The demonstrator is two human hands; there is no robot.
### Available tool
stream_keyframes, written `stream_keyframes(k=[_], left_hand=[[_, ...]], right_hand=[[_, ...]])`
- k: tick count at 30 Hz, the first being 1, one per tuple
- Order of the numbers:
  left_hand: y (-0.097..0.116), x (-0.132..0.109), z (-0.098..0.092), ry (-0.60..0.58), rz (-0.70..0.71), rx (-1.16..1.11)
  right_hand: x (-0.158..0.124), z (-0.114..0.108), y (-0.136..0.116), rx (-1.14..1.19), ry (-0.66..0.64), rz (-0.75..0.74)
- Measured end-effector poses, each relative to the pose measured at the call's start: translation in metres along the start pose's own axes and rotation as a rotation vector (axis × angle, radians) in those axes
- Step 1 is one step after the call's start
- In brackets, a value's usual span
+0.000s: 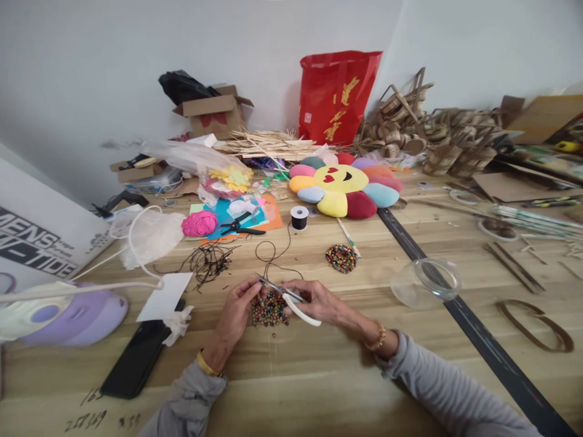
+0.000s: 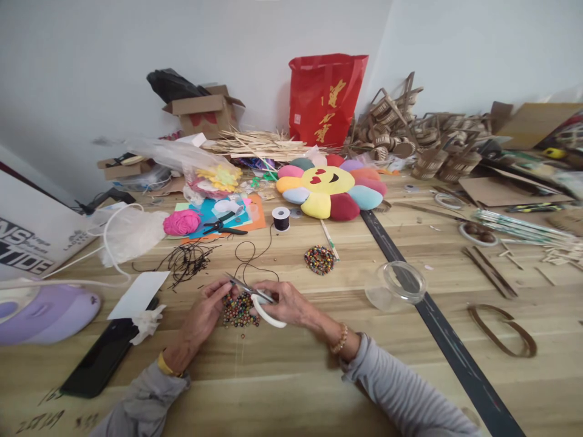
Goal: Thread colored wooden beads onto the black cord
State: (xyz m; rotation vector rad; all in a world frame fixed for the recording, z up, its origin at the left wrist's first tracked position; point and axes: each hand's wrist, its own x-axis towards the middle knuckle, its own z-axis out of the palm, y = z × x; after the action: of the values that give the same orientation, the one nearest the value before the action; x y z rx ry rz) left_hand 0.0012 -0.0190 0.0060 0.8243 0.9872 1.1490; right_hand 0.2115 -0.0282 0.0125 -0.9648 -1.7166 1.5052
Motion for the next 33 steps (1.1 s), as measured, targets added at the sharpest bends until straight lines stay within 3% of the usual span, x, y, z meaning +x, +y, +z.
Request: stream_keyframes(k=[15,22,33], left_hand=[[0.003,-0.001,0.005,0.044,0.018,-0.006],[0.003,-0.002,0.003,0.046,0.023,-0.003],[0.007,0.0,-0.001,0.153,0.019,-0.165]], right_hand=[[-0.002,-0.002,-0.011,-0.328,0.004,-0.178],[-0.001,-0.001,0.001,-0.415,0.064,-0.216],[-0.003,-0.001,-0.002,-1.177,0.114,-0.11]])
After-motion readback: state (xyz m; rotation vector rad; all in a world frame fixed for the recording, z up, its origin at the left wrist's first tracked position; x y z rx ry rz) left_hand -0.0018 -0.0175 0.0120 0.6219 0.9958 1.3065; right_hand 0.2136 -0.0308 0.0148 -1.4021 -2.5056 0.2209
